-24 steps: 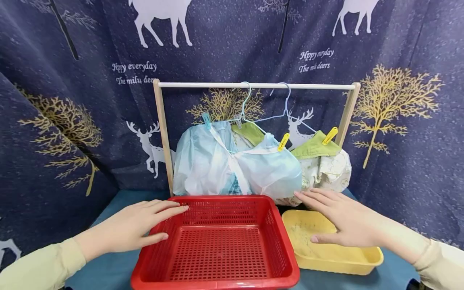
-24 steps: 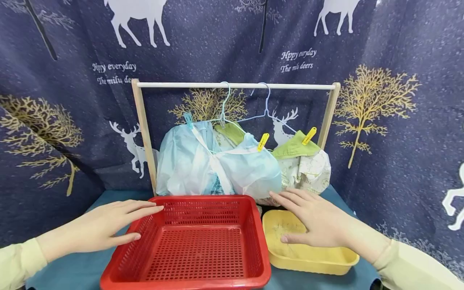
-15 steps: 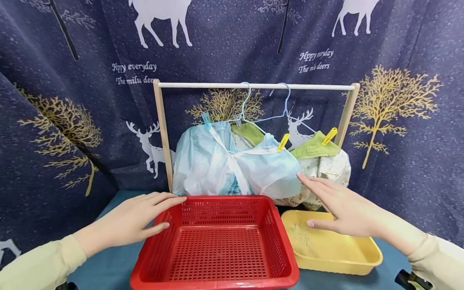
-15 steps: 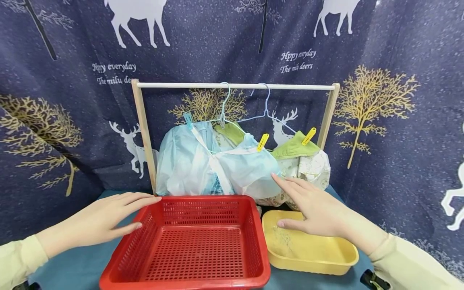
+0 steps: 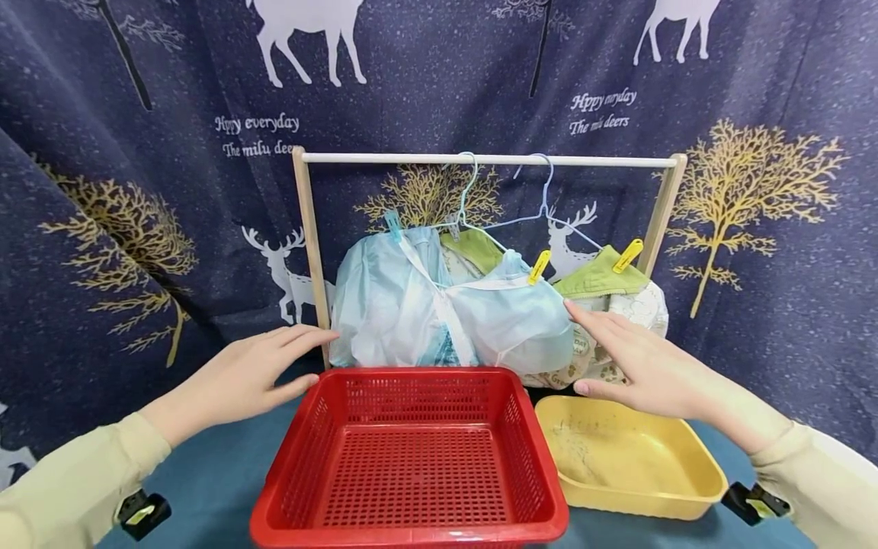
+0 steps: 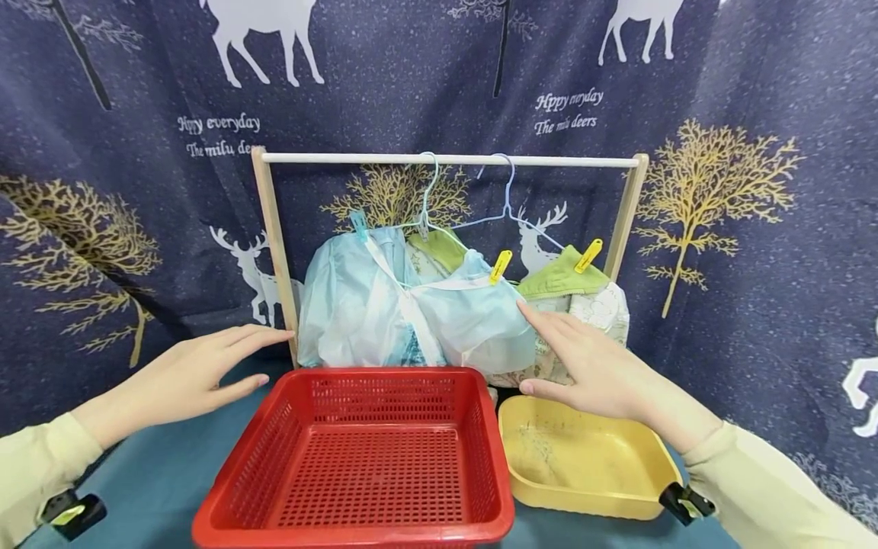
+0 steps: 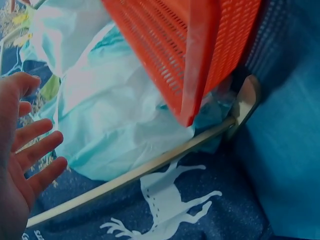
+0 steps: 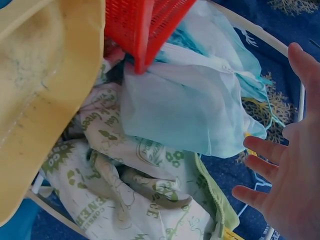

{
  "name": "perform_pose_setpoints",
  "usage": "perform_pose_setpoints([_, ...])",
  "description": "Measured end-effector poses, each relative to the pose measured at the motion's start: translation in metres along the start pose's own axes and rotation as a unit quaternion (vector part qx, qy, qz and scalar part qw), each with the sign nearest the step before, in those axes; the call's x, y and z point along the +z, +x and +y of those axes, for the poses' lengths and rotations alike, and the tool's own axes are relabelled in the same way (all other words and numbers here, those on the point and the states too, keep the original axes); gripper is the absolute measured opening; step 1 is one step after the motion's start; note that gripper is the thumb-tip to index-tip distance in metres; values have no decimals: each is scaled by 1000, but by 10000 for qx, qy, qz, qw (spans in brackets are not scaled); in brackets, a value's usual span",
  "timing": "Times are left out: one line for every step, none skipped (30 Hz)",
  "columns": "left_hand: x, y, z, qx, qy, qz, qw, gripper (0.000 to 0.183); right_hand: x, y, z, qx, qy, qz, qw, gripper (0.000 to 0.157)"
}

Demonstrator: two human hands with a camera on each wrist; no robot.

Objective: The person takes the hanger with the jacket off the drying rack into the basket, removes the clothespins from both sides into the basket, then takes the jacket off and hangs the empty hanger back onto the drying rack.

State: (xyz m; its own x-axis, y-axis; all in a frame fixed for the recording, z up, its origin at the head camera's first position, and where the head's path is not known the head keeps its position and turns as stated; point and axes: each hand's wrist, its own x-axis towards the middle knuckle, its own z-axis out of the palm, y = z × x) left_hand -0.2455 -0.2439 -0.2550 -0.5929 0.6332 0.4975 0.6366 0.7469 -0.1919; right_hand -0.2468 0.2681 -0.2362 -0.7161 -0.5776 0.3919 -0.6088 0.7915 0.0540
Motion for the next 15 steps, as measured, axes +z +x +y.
perform_pose_setpoints([0, 1, -2, -48, 6, 4, 10000, 55, 0, 1, 0, -4, 8, 56, 10000, 93])
perform_pose_setpoints([0, 1, -5, -83, -3, 15, 10000, 55, -1, 2, 1, -4, 23, 101, 9999, 94])
perform_pose_setpoints([0, 2, -6, -110, -2, 32, 9999, 56, -1, 4, 1, -2, 38, 142, 9999, 94])
perform_pose_setpoints([0, 3, -8, -130, -6, 56, 9999, 56, -1, 5, 1, -4, 38, 180, 9998, 95])
perform_pose_setpoints([0, 4, -10, -149, -10, 79, 9999, 57, -1, 6, 2, -3, 44, 191, 9998, 95])
perform_pose_setpoints([0, 5, -11, -172, -18, 89, 9998, 57, -2, 7, 2, -1, 47, 200, 9998, 95])
perform_pose_setpoints([0, 5, -12, -199, -29, 106, 9997, 57, -2, 8, 2, 12, 42, 208, 9998, 96])
perform_pose_setpoints([0, 6, -14, -244, -47, 109, 9996, 57, -2, 9, 2, 16, 37, 213, 9998, 96])
perform_pose_setpoints([1, 7, -15, -301, -69, 107, 9995, 57, -3, 10, 2, 31, 24, 215, 9998, 96])
perform_pose_setpoints([1, 7, -16, -359, -96, 105, 9993, 57, -3, 11, 3, 47, 15, 220, 9997, 96])
perform_pose_setpoints([1, 8, -17, -428, -127, 95, 9990, 57, -3, 12, 3, 74, 27, 225, 9997, 96])
perform_pose_setpoints([2, 8, -18, -496, -153, 91, 9986, 57, -4, 14, 3, 92, 34, 226, 9997, 96])
perform_pose_setpoints([2, 9, -19, -554, -174, 101, 9983, 57, -4, 15, 3, 110, 46, 222, 9997, 96])
perform_pose_setpoints([3, 10, -21, -607, -198, 117, 9979, 56, -4, 16, 4, 112, 62, 235, 9996, 96])
perform_pose_setpoints([3, 11, -22, -638, -215, 151, 9976, 55, -4, 18, 4, 114, 83, 233, 9996, 96])
